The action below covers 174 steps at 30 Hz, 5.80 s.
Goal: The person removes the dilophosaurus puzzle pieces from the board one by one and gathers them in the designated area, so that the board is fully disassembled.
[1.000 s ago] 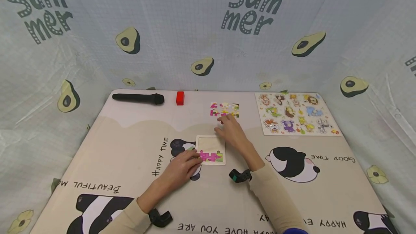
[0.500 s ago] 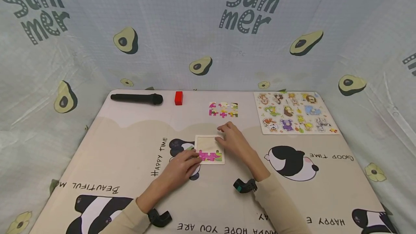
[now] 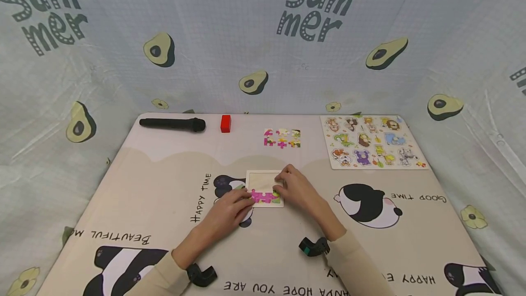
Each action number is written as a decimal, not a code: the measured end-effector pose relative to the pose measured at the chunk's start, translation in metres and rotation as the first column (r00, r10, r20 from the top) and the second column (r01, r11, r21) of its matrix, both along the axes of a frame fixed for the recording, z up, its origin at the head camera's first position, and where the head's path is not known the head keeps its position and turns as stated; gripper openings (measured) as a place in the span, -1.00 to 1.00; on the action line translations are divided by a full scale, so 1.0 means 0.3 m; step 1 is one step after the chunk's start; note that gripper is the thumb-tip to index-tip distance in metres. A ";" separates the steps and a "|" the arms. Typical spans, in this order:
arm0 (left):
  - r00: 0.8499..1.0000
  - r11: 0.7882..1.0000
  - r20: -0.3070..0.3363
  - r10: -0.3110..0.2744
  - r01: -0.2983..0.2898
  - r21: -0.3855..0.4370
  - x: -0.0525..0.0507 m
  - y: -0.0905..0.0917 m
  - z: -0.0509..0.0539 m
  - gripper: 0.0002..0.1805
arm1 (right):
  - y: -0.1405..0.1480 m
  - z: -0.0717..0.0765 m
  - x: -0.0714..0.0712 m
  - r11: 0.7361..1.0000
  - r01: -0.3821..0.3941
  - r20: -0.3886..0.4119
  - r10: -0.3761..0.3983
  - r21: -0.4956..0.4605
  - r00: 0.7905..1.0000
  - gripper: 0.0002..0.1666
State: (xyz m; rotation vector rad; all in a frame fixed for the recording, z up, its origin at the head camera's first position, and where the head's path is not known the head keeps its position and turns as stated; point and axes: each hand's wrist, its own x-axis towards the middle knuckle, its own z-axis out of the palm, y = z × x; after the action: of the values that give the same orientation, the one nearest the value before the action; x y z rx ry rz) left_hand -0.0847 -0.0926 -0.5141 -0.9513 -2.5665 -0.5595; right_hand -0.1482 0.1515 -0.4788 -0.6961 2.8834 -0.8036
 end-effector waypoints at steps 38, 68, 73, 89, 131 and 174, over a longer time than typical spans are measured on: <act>0.999 1.000 -0.031 0.012 -0.012 -0.008 0.002 0.007 0.008 -0.81 | 0.006 -0.024 0.098 1.000 -0.029 -0.034 0.029 0.010 0.999 -0.67; 0.995 0.975 0.012 0.100 -0.095 -0.199 0.033 0.065 0.009 -0.68 | -0.003 -0.030 0.096 0.999 0.014 0.009 -0.014 -0.034 1.000 -0.66; 0.995 0.976 0.018 0.101 -0.095 -0.196 0.034 0.065 0.010 -0.68 | -0.001 -0.031 0.095 0.998 0.019 0.014 -0.018 -0.058 1.000 -0.71; 0.995 0.978 -0.012 0.095 -0.096 -0.184 0.031 0.061 0.008 -0.70 | 0.014 -0.018 0.083 0.977 0.041 0.091 -0.022 -0.211 0.996 -0.74; 0.996 0.981 0.010 0.094 -0.091 -0.172 0.029 0.057 0.003 -0.70 | 0.105 -0.018 -0.180 0.905 0.302 0.075 -0.293 -0.299 0.953 -0.74; 0.996 0.988 0.000 0.085 -0.084 -0.131 0.025 0.060 -0.015 -0.69 | 0.122 -0.041 -0.279 0.890 0.430 0.078 -0.423 -0.152 0.903 -0.72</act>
State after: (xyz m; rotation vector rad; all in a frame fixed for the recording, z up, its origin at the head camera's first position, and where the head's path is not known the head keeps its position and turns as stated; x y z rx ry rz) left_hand -0.0772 -0.0745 -0.5186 -0.8777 -2.6614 -0.3750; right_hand -0.2321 0.1881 -0.4911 -0.0367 2.9923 -1.0977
